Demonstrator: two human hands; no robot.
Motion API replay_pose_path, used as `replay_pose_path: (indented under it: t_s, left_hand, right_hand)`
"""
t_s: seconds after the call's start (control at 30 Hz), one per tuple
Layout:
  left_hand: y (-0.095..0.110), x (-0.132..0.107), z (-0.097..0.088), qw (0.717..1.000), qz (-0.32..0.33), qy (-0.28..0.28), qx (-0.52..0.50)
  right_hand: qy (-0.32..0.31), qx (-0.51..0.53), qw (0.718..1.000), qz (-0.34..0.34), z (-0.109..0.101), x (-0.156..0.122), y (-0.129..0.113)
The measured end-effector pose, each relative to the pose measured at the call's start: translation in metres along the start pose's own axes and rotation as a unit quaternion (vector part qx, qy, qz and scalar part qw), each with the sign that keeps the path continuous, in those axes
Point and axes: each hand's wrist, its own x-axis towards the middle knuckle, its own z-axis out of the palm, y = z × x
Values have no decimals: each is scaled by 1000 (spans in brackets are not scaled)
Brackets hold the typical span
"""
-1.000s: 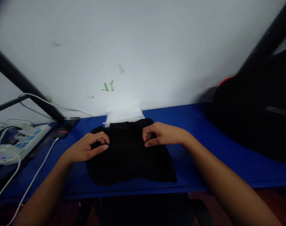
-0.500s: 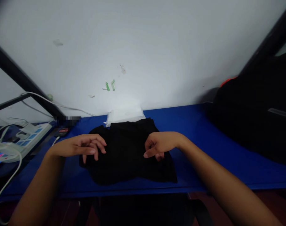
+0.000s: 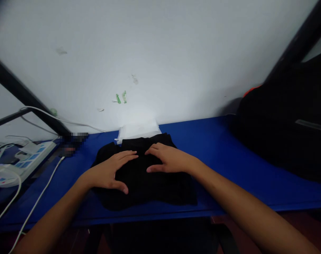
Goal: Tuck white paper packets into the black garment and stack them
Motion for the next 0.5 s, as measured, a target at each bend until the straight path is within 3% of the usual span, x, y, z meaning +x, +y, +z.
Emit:
replay_pose_path:
  t_s: [0.2,0.5]
  left_hand:
    - [-3,5,16,996,-63,-38,42]
    - [-1,7,12,995,-74,-58,39]
  right_hand:
    - [-117,-42,991,44,21,2,6]
    - [-125,-34,990,54,16,3,3]
